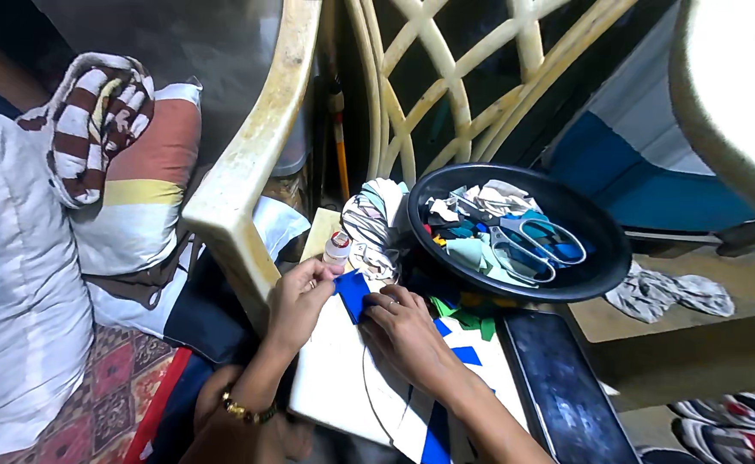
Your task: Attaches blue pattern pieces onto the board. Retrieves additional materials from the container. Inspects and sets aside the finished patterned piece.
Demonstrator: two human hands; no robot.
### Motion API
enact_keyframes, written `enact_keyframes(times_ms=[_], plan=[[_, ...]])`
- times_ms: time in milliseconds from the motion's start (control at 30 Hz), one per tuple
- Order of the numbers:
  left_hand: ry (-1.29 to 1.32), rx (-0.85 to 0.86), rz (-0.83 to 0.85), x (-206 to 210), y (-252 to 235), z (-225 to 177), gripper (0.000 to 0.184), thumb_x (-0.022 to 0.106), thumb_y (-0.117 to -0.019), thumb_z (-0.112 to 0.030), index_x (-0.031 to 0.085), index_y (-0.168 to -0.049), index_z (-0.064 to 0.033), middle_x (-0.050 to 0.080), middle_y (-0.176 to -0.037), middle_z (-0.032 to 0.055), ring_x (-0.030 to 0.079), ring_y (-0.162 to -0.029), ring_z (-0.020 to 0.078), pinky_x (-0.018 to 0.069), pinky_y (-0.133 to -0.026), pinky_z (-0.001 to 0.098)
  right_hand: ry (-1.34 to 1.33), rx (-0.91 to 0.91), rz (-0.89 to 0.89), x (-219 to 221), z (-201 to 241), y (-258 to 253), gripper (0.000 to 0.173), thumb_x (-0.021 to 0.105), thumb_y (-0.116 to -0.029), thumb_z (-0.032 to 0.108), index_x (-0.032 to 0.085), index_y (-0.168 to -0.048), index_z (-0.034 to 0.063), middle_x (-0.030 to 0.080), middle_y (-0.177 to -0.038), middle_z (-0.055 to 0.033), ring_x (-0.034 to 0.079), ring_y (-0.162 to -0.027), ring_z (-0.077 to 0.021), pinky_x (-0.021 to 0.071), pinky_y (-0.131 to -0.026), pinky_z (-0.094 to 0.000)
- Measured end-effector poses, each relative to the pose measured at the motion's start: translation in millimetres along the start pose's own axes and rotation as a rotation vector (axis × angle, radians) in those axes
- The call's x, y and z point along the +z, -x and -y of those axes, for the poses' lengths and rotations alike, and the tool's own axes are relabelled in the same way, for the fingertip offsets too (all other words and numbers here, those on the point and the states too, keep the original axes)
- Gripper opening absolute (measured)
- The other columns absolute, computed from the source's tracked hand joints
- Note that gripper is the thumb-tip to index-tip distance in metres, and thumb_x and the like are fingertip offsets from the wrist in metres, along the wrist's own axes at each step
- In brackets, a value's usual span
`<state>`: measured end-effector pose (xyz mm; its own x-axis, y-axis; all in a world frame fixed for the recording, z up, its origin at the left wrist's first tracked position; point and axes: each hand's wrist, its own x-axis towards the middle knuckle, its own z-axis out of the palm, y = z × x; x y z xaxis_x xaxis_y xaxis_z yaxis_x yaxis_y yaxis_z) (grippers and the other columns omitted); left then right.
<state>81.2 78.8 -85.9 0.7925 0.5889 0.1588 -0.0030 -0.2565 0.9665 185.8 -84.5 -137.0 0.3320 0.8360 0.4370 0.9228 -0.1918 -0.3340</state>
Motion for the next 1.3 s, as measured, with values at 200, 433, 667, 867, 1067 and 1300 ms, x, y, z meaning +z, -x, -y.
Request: enact_keyframes(times_ms=[200,433,667,867,1067,1300], plan=[[0.400,-0.117,-0.031,-5.4,29.8,-24.2,0.018,0.041,-0.0916,0.001,0.054,-0.083,-0.0089,0.062,-0.079,-0.0016,0.066,-0.072,0.0069,0.0597,-0.068,0.0251,-0.074,0.001,-0.032,-2.7,2.4,0.7,0.012,0.068,-0.0898,0.010,0.074,-0.094,0.0004,0.073,-0.112,-0.0167,0.064,-0.116,-0.0431,0.0498,-0.093,-0.0590],[0.072,0.271,0.182,14.1,75.3,-20.4,0.010,0.054,-0.0901,0.000,0.064,-0.091,0.0036,0.070,-0.110,0.0119,0.068,-0.102,0.0067,0.0575,-0.081,0.0202,-1.481,0.518,-0.041,-39.3,46.4,33.8,0.036,0.049,-0.1047,0.032,0.063,-0.121,0.0037,0.072,-0.105,0.0013,0.070,-0.094,-0.0076,0.0592,-0.086,-0.0263],[0.102,0.286,0.105,23.7,105.7,-11.2,0.018,0.061,-0.0958,-0.006,0.066,-0.108,0.0068,0.067,-0.119,0.0124,0.069,-0.103,0.0101,0.0619,-0.082,0.0241,-1.997,0.585,0.097,-50.8,41.0,71.1,0.044,0.067,-0.0945,0.032,0.060,-0.128,0.0057,0.073,-0.117,-0.0161,0.073,-0.105,-0.0252,0.0609,-0.089,-0.0354],[0.326,-0.149,0.333,32.4,121.3,-9.0,0.055,0.072,-0.0833,0.001,0.049,-0.132,0.0096,0.068,-0.120,0.0097,0.071,-0.103,0.0115,0.0618,-0.085,0.0271,-1.505,0.362,0.192,-51.6,42.1,86.6,0.063,0.047,-0.0812,-0.007,0.044,-0.143,0.0027,0.064,-0.133,-0.0014,0.063,-0.119,-0.0109,0.0543,-0.097,-0.0296],[0.115,0.050,0.129,50.9,142.4,-0.7,0.042,0.074,-0.0768,0.007,0.059,-0.116,0.0072,0.075,-0.094,0.0030,0.073,-0.080,0.0054,0.0621,-0.069,0.0205,-1.247,0.317,0.074,-48.7,55.4,108.3,0.062,0.051,-0.0857,-0.004,0.038,-0.146,-0.0031,0.053,-0.137,-0.0038,0.056,-0.122,-0.0067,0.0523,-0.099,-0.0240],[0.079,0.042,0.309,30.1,150.4,-24.8,0.028,0.075,-0.0815,-0.003,0.061,-0.106,-0.0013,0.070,-0.089,-0.0040,0.065,-0.075,-0.0046,0.0555,-0.064,0.0116,-1.746,0.443,-0.011,-32.2,61.5,135.9,0.069,0.080,-0.0814,0.003,0.044,-0.139,0.0087,0.070,-0.108,0.0020,0.070,-0.094,-0.0074,0.0597,-0.083,-0.0247]])
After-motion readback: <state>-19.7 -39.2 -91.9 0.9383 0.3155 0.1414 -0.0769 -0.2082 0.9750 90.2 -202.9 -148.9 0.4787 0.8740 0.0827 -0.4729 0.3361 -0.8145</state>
